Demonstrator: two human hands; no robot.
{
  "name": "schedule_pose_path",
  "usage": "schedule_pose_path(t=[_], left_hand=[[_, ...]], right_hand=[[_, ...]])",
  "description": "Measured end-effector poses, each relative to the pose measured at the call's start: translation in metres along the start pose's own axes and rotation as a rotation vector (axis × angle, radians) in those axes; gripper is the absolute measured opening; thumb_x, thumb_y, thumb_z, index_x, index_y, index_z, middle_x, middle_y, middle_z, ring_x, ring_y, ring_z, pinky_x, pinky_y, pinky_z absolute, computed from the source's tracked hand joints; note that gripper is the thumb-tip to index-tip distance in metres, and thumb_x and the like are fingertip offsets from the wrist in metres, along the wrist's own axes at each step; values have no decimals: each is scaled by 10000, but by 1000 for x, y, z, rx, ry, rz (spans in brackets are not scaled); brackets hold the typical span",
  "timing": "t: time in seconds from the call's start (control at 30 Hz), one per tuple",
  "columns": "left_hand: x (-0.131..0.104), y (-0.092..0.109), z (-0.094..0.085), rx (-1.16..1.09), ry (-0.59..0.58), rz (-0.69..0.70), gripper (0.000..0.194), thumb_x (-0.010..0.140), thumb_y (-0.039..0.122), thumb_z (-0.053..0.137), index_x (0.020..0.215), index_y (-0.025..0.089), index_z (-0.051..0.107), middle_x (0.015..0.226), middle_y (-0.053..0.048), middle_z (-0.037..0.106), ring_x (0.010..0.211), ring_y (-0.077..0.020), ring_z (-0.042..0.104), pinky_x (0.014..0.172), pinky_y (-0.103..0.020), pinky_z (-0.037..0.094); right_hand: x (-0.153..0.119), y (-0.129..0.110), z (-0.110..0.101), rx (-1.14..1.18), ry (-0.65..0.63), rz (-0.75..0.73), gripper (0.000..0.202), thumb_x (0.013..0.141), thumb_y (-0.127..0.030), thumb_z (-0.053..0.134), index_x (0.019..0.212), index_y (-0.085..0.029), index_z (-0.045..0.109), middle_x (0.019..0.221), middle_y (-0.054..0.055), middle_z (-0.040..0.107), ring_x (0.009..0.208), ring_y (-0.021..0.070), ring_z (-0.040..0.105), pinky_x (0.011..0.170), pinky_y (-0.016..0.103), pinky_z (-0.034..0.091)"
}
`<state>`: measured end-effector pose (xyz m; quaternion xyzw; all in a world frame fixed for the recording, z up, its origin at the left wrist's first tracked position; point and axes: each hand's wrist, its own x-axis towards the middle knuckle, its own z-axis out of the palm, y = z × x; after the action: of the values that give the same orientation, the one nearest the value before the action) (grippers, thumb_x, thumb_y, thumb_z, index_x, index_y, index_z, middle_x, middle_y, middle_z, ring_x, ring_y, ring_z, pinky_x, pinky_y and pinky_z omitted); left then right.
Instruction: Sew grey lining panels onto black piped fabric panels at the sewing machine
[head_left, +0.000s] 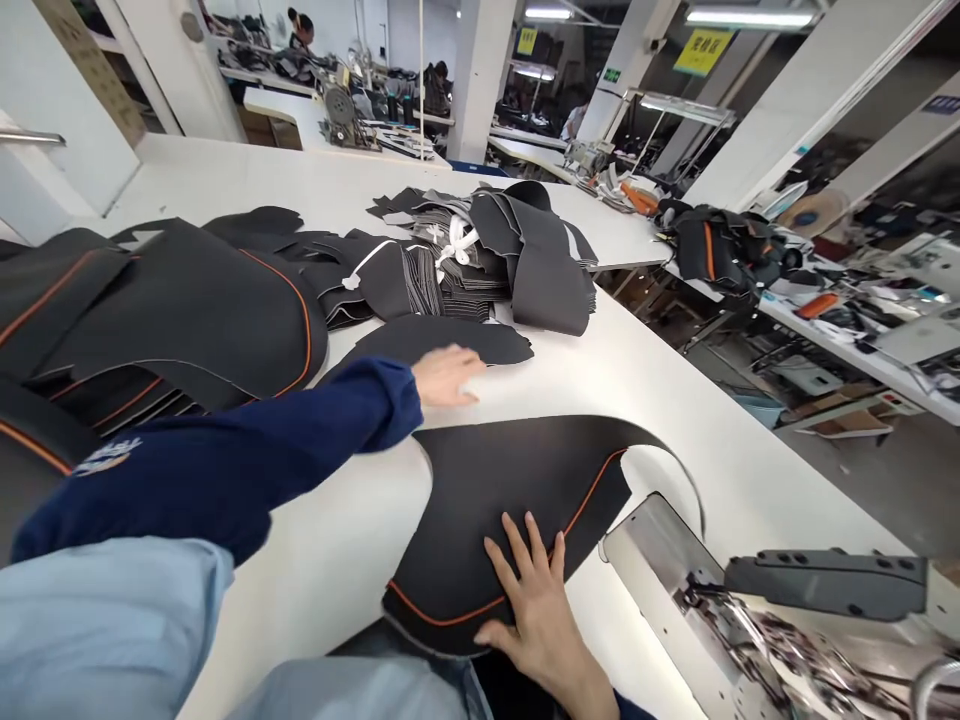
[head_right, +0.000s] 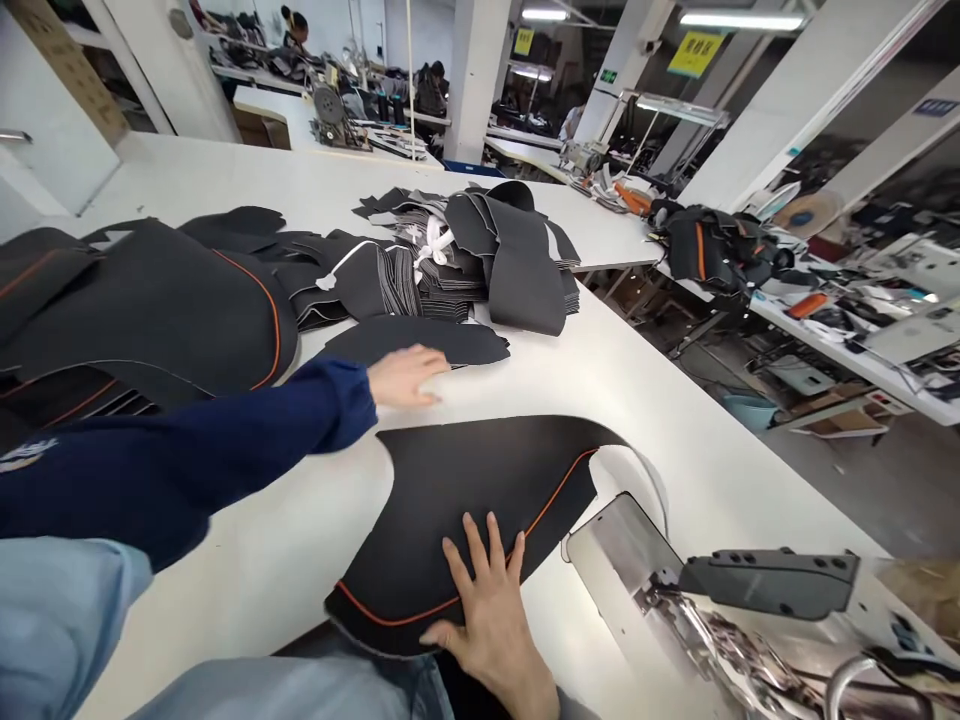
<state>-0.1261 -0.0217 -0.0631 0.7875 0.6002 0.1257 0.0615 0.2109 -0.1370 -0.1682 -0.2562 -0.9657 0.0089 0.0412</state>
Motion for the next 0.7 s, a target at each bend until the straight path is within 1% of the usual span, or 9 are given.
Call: schedule_pose_path(t=[0.07,0.13,0.2,0.3,0.4,0.5,0.53,0.6,0.7], left_hand=[[26,-29,-12,205,-26,-145,422,840,314,601,1244,190,590,1305,-120,555,1137,-246,520,891,-360,452],[38,-50,-14,262,-99,-185,379,871,290,542,1223,170,612,1236,-116,585,1067,-220,553,856,-333,452],[44,-61,-10,256,-139,-174,364,873,320,537,1195,185,637,1181,-96,610,1005,-200,584,837,-310,451],[50,-65,-8,265,-196,-136,365,860,349,552,1186,218,650,1150,-86,638,1012,-213,607,843,-308,452],[58,-60,-11,288,-212,-126,344,877,246,493,1179,195,651,1102,-114,678,1018,-232,630,833,-320,456],[62,-49,-20,298,-167,-219,340,851,125,475,1139,138,655,1082,-153,690,989,-228,654,781,-304,451],[62,-42,-27,298,-145,-245,343,843,99,476,1138,120,648,1088,-166,687,991,-223,656,769,-296,443],[63,-25,-46,293,-81,-264,363,853,75,450,1177,98,612,1113,-188,672,1016,-212,649,758,-292,422],[68,13,-80,250,22,-216,401,888,93,384,1257,102,539,1143,-189,657,1053,-203,630,748,-297,404]], right_hand=[[-9,0,-6,5,-16,-39,955,778,-760,508,1536,-258,218,1582,164,174,1423,506,111,998,786,242],[-21,3,-6,-5,-3,-57,1053,703,-821,527,1534,-248,227,1572,187,188,1409,536,111,975,791,264],[-33,8,-1,-20,35,-95,1118,646,-868,522,1532,-248,238,1562,205,212,1397,553,124,948,796,281],[-51,16,10,-24,53,-154,1069,664,-841,532,1530,-290,231,1559,186,237,1402,523,177,953,748,331],[-62,21,15,-10,47,-105,984,707,-686,624,1526,-347,197,1574,131,217,1400,501,222,974,708,342],[-60,30,16,-5,60,-22,954,707,-401,654,1525,-361,165,1584,80,197,1400,504,216,973,694,346],[-56,35,15,-10,64,0,948,701,-316,626,1525,-362,159,1586,61,198,1405,495,212,975,684,353],[-45,49,14,-25,68,45,937,699,-204,557,1529,-356,150,1588,34,199,1416,470,205,982,660,366],[-20,69,9,-71,74,149,870,728,-124,488,1526,-337,216,1581,33,236,1415,459,208,986,653,363]])
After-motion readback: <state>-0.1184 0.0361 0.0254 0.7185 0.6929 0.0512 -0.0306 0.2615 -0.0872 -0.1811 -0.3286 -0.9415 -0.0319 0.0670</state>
